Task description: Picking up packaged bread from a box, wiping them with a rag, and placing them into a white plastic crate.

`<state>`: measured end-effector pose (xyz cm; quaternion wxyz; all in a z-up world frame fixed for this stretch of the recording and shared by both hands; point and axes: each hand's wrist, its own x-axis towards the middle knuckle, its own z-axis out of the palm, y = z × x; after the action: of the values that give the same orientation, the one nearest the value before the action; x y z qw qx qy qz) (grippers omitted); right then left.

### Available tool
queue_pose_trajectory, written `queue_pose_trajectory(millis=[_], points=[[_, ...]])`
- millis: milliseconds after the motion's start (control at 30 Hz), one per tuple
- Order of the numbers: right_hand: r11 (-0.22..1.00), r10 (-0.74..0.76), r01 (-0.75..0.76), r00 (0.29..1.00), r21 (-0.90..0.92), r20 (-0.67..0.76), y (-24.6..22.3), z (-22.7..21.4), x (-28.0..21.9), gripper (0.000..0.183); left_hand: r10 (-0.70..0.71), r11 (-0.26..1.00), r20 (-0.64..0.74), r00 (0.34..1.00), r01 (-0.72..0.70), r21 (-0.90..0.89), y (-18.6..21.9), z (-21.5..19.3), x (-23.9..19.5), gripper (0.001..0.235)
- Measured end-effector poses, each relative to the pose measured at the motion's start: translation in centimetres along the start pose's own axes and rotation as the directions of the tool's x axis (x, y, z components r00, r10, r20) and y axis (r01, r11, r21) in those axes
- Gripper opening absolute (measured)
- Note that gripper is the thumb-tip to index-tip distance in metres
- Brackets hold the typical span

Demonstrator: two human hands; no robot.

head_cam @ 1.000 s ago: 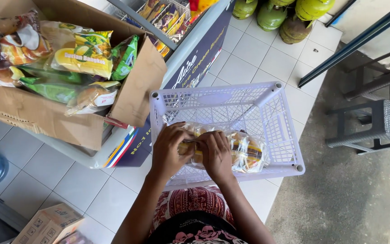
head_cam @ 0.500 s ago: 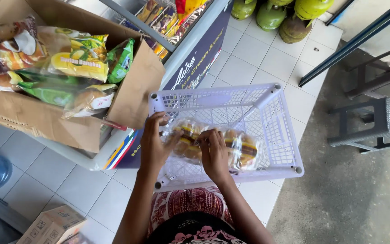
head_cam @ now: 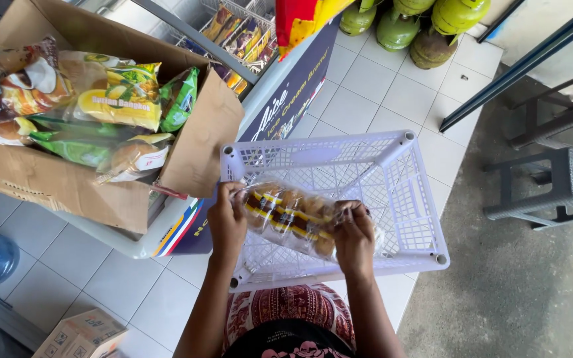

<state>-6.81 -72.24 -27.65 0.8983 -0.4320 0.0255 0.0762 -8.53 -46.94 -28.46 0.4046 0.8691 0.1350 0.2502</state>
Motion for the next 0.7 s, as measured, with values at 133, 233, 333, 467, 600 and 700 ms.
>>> queue_pose_trajectory(millis=[133,233,333,467,600,700], points=[[0.883,-0.166,0.182,0.983,-0.432,0.074,1.9,-6.2,1.6,0.012,0.213,0.976,0.119,0.970,-0.218,0.027,2.2,-1.2,-0.2,0.027],[0.464,-0.221,0.264,0.959,-0.846,0.178,1.1,-1.0,0.7,0.020,0.207,0.955,0.228,0.952,-0.247,0.165,3.5,-1.4,1.1,0.040],[-0.194,-0.320,0.467,0.801,-0.863,0.506,2.6,3.4,0.0,0.043,0.068,0.925,0.340,0.938,-0.187,0.332,4.5,-0.9,1.1,0.055],[-0.172,-0.233,0.476,0.831,-0.863,0.505,4.1,1.2,1.7,0.030,0.134,0.897,0.384,0.913,-0.277,0.345,2.0,1.2,0.2,0.049],[-0.150,-0.117,0.432,0.885,-0.889,0.450,3.0,-1.6,1.8,0.033,0.069,0.928,0.465,0.883,-0.227,0.294,2.4,1.5,-0.2,0.031],[-0.056,-0.212,0.467,0.858,-0.883,0.467,1.2,-3.0,1.4,0.033,0.040,0.955,0.476,0.878,-0.174,0.241,1.8,2.4,-0.3,0.025]])
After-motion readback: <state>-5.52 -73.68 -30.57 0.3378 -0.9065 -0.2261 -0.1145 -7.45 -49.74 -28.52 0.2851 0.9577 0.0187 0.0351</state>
